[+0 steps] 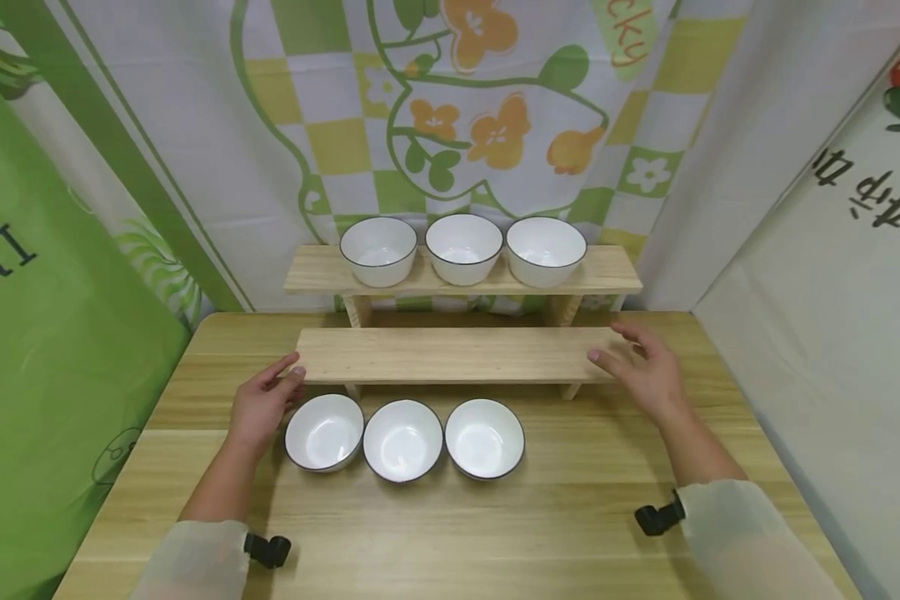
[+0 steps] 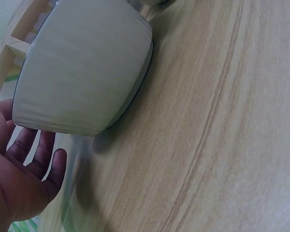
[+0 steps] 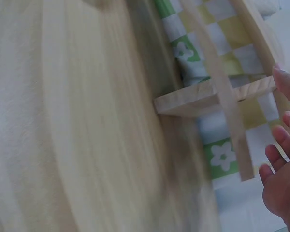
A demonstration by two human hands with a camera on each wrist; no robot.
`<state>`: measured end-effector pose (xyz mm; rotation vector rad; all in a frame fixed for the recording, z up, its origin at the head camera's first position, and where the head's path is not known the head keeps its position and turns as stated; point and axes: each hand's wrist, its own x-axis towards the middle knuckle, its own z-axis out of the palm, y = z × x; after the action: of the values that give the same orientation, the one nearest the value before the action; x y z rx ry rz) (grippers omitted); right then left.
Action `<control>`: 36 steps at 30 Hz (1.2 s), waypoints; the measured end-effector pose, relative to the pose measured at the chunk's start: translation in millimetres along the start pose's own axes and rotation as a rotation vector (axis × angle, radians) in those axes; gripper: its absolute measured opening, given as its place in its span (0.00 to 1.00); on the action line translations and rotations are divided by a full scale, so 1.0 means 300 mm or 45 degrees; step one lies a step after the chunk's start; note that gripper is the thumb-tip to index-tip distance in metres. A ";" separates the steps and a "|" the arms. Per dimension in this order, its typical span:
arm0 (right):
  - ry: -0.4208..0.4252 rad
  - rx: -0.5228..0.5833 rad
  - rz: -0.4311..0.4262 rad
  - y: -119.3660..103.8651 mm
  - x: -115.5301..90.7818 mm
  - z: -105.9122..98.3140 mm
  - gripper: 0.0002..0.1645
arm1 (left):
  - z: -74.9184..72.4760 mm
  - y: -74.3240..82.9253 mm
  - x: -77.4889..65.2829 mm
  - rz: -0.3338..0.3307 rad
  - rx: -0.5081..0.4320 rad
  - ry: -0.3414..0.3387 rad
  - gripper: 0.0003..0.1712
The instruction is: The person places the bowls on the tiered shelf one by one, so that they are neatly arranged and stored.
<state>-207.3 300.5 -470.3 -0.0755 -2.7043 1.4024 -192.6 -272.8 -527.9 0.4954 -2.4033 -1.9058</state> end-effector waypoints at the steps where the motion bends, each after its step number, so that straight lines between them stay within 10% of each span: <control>1: 0.013 -0.017 -0.004 0.010 -0.001 0.001 0.51 | 0.000 0.002 -0.001 0.000 0.001 -0.002 0.34; 10: 0.075 -0.088 -0.097 0.081 -0.005 0.024 0.45 | 0.002 0.007 -0.002 -0.009 -0.012 -0.002 0.34; 36: 0.004 0.144 0.200 0.167 -0.037 0.050 0.50 | -0.009 -0.015 0.000 0.024 0.030 -0.052 0.37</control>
<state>-197.7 316.2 -520.5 -0.2876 -2.6607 1.5921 -191.1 -276.3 -531.4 0.4372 -2.4492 -1.9001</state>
